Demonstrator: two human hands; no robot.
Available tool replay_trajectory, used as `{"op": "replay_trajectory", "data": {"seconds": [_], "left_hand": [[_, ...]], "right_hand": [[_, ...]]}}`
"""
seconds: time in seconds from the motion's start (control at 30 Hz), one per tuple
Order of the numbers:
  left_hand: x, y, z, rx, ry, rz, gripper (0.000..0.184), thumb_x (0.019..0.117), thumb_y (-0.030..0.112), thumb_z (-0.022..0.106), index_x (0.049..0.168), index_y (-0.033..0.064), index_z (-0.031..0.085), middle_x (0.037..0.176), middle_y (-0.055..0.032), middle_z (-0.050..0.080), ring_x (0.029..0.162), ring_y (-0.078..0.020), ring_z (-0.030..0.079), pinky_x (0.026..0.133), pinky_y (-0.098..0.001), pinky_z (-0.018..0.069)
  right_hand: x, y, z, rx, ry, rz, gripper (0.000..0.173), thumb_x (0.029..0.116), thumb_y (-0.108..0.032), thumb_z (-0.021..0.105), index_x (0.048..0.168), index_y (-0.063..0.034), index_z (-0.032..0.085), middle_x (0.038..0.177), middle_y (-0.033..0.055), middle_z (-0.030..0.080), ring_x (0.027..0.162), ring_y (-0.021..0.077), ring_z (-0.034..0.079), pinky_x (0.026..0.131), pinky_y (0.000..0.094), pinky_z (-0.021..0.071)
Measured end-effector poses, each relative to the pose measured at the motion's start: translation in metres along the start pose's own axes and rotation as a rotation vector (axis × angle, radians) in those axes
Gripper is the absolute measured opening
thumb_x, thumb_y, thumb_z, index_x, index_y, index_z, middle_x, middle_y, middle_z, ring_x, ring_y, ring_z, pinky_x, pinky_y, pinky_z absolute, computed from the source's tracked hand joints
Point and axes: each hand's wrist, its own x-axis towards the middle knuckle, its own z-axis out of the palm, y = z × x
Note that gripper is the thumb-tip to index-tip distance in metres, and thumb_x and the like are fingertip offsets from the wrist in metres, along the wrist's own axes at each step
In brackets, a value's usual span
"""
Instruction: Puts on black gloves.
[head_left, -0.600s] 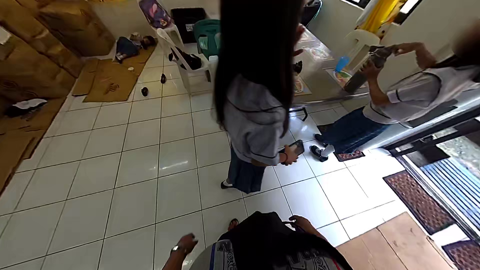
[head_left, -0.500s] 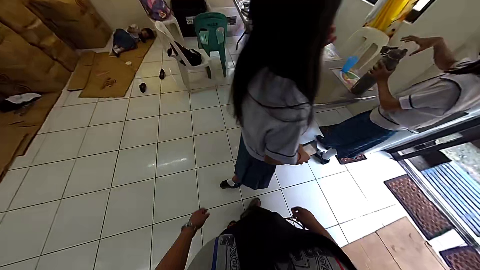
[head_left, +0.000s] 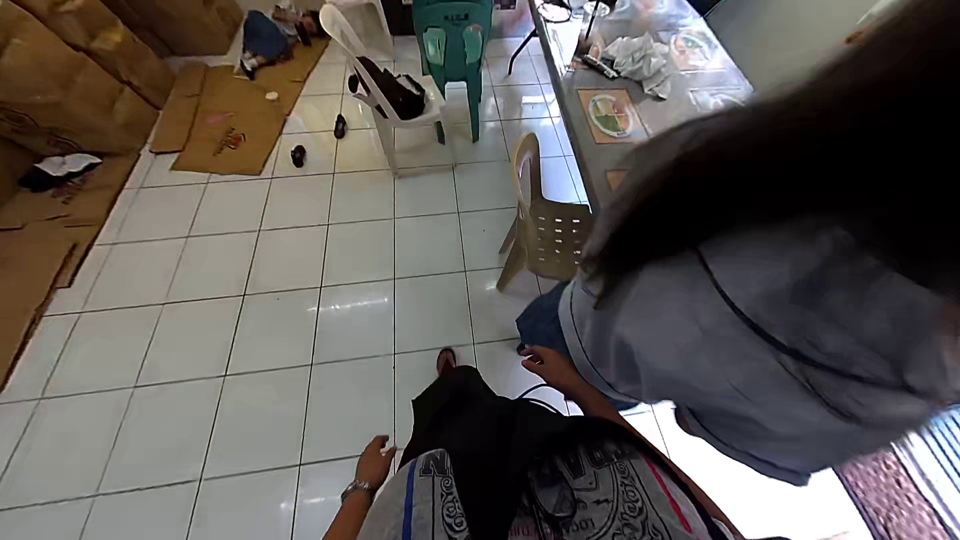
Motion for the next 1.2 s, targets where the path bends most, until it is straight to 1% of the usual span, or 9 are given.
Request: {"op": "replay_trajectory", "data": {"seconds": [0.13,0.4,0.53,0.63,0.77,0.93,1.07,1.13,1.2], "left_hand": [[0.106,-0.012,-0.037,0.104,0.003,0.041,0.046,0.1005,0.024,0.065,0.137,-0.0039,0.059,0.135,-0.0275,0.062,0.128,-0.0418,0.058,0.112,-0.0547,0.0432],[0.199,0.405,-0.199,0.278,-0.223,0.561,0.049,0.1082,0.024,0.051,0.145,-0.0080,0.047,0.146,-0.0292,0.052,0.136,-0.0412,0.052,0.116,-0.0520,0.0391],[0.241,0.563,-0.200,0.231,-0.225,0.711,0.056,0.1080,0.032,0.052,0.149,-0.0060,0.043,0.147,-0.0292,0.051,0.135,-0.0399,0.053,0.115,-0.0504,0.0407],[0.261,0.631,-0.178,0.079,-0.186,0.664,0.069,0.1054,0.039,0.057,0.154,-0.0043,0.033,0.143,-0.0295,0.054,0.127,-0.0410,0.058,0.109,-0.0531,0.0447],[0.292,0.674,-0.150,-0.077,-0.172,0.447,0.088,0.0981,0.045,0.068,0.157,-0.0036,0.022,0.128,-0.0302,0.062,0.110,-0.0385,0.066,0.096,-0.0516,0.0525],[0.332,0.696,-0.147,-0.075,-0.106,0.416,0.068,0.0893,0.011,0.077,0.145,-0.0099,0.043,0.131,-0.0326,0.060,0.120,-0.0412,0.062,0.103,-0.0549,0.0504],[0.334,0.675,-0.159,-0.186,0.033,0.388,0.059,0.0853,0.001,0.076,0.138,-0.0105,0.051,0.126,-0.0316,0.063,0.118,-0.0403,0.063,0.103,-0.0561,0.0501],[0.331,0.657,-0.176,-0.169,0.105,0.350,0.055,0.0847,0.001,0.077,0.133,-0.0117,0.054,0.121,-0.0324,0.064,0.113,-0.0415,0.065,0.100,-0.0578,0.0509],[0.325,0.640,-0.193,-0.164,0.161,0.307,0.055,0.0848,0.001,0.077,0.133,-0.0134,0.053,0.119,-0.0341,0.064,0.112,-0.0432,0.064,0.099,-0.0590,0.0498]], "right_hand": [[0.069,-0.010,-0.024,0.144,0.035,0.099,0.047,0.1041,-0.020,0.062,0.143,0.0051,0.051,0.133,0.0272,0.063,0.117,0.0354,0.065,0.105,0.0475,0.0500],[0.140,-0.065,-0.114,0.511,0.394,0.299,0.045,0.1074,-0.019,0.054,0.145,0.0049,0.048,0.140,0.0286,0.057,0.118,0.0368,0.064,0.099,0.0490,0.0514],[0.158,-0.069,-0.153,0.500,0.523,0.332,0.044,0.1058,-0.020,0.058,0.141,0.0057,0.054,0.140,0.0274,0.058,0.124,0.0369,0.060,0.105,0.0505,0.0469],[0.165,-0.063,-0.200,0.545,0.676,0.339,0.046,0.1044,-0.017,0.060,0.144,0.0056,0.051,0.143,0.0274,0.055,0.128,0.0389,0.057,0.105,0.0533,0.0472],[0.185,-0.054,-0.300,0.567,0.890,0.293,0.052,0.1048,-0.013,0.058,0.151,0.0055,0.042,0.143,0.0273,0.055,0.129,0.0368,0.057,0.105,0.0501,0.0485],[0.226,-0.043,-0.462,0.304,0.967,0.403,0.049,0.1025,-0.015,0.060,0.145,0.0067,0.050,0.145,0.0320,0.052,0.138,0.0431,0.049,0.116,0.0550,0.0381],[0.263,-0.018,-0.556,0.257,0.993,0.510,0.046,0.0964,-0.016,0.068,0.141,-0.0080,0.061,0.158,0.0321,0.033,0.142,0.0490,0.040,0.112,0.0628,0.0390],[0.278,0.001,-0.579,0.181,0.950,0.508,0.046,0.0957,-0.016,0.070,0.140,-0.0064,0.062,0.165,0.0318,0.021,0.145,0.0528,0.034,0.113,0.0669,0.0353],[0.288,0.009,-0.593,0.150,0.940,0.497,0.049,0.0986,-0.016,0.067,0.143,0.0003,0.057,0.160,0.0296,0.034,0.145,0.0489,0.038,0.115,0.0640,0.0341]]}}
